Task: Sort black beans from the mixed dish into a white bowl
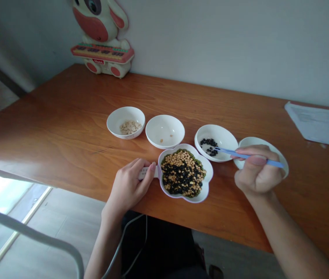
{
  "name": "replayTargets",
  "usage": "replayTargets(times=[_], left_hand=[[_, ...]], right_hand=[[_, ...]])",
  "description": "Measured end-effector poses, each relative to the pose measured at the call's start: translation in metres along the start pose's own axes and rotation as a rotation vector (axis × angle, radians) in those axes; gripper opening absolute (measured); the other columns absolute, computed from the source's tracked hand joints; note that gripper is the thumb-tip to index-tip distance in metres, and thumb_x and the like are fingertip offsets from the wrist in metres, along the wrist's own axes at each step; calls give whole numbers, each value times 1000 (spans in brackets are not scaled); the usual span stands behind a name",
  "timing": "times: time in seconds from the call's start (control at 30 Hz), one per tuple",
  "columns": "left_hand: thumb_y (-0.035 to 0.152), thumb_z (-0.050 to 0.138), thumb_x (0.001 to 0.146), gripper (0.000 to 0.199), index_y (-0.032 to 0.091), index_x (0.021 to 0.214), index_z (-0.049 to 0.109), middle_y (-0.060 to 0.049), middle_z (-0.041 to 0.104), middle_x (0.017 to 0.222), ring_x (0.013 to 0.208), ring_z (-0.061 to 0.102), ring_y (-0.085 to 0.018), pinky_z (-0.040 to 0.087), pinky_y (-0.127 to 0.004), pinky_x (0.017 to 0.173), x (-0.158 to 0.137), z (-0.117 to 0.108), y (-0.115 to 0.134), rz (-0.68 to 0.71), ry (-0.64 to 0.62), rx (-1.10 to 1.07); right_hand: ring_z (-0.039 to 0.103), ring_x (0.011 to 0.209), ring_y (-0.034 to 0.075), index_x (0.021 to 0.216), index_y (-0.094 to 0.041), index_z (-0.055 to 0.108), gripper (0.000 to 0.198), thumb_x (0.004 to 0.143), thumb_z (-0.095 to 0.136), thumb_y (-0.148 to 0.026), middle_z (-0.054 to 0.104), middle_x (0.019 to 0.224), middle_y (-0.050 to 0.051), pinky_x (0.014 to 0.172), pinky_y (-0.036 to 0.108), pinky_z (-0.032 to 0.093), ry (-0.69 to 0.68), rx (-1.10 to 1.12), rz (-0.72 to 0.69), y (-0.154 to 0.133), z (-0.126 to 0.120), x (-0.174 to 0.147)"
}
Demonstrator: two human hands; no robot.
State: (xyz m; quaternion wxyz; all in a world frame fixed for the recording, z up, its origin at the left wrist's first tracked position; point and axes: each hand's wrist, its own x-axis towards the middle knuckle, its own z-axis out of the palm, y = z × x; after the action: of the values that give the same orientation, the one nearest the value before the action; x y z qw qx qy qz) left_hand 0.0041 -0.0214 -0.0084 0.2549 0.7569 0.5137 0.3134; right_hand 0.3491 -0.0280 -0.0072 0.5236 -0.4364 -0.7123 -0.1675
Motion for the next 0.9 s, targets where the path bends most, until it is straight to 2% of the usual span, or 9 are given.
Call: replayTargets(times=[0.17, 0.33, 0.43, 0.47, 0.53, 0.57, 0.67, 0.77, 0.9], left_hand=[[39, 57, 113, 31, 23, 89, 70, -1, 77, 80, 69, 71, -17, 49, -29, 67, 1, -2, 2, -4, -27, -4], [40, 58, 112, 33, 23, 87, 70, -2, 76, 78, 68, 70, -17, 50, -29, 66, 2, -3, 4, -42, -25, -5], [42, 57, 111, 36, 23, 85, 71, -3, 77, 78, 66, 70, -17, 50, -29, 66, 3, -3, 5, -52, -40, -7], [42, 57, 111, 36, 23, 84, 71, -3, 78, 79, 66, 69, -17, 50, -29, 66, 3, -4, 5, -52, -45, -5], [42, 57, 111, 37, 22, 83, 71, -3, 78, 79, 66, 69, -17, 51, -29, 66, 4, -4, 7, -51, -48, -1], [42, 57, 111, 37, 22, 82, 70, -3, 78, 78, 65, 69, -17, 51, -29, 66, 4, -4, 7, -52, -46, 0], [42, 58, 110, 36, 22, 82, 71, -3, 78, 78, 65, 70, -17, 51, -28, 66, 5, -4, 9, -60, -37, -6], [41, 60, 108, 35, 22, 82, 71, -2, 77, 76, 64, 70, -16, 51, -27, 66, 5, -4, 8, -75, -23, -7], [44, 63, 106, 36, 22, 77, 70, -2, 74, 70, 61, 68, -16, 49, -27, 63, 6, -2, 7, -92, -1, 0]], right_hand=[[70, 65, 19, 108, -24, 68, 15, 112, 55, -31, 73, 80, 2, 62, 35, 54, 95, 77, 89, -2, 4, 1], [70, 62, 19, 99, -24, 66, 14, 108, 67, -34, 73, 73, 1, 57, 33, 55, 10, 141, 215, -13, 6, 9], [74, 63, 17, 108, -24, 74, 7, 107, 70, -30, 80, 82, 1, 56, 31, 58, -142, 169, 352, -19, 3, 33], [78, 68, 18, 112, -25, 77, 10, 108, 70, -30, 84, 90, 2, 58, 31, 61, -249, 195, 365, -20, 1, 45], [84, 83, 21, 118, -30, 82, 15, 109, 70, -33, 88, 105, 1, 72, 35, 69, -476, 218, 316, -20, -3, 72], [85, 92, 24, 117, -31, 84, 16, 107, 72, -35, 88, 111, 1, 78, 38, 71, -544, 239, 267, -19, -5, 86], [85, 87, 24, 117, -37, 88, 17, 104, 77, -34, 88, 107, -2, 71, 38, 71, -706, 309, 192, -16, -10, 119], [85, 83, 22, 118, -40, 89, 21, 102, 79, -30, 88, 104, -5, 64, 33, 68, -768, 334, 248, -15, -9, 131], [84, 87, 22, 105, -37, 90, 10, 99, 82, -34, 88, 107, -3, 70, 33, 68, -850, 369, 264, -16, 0, 133]])
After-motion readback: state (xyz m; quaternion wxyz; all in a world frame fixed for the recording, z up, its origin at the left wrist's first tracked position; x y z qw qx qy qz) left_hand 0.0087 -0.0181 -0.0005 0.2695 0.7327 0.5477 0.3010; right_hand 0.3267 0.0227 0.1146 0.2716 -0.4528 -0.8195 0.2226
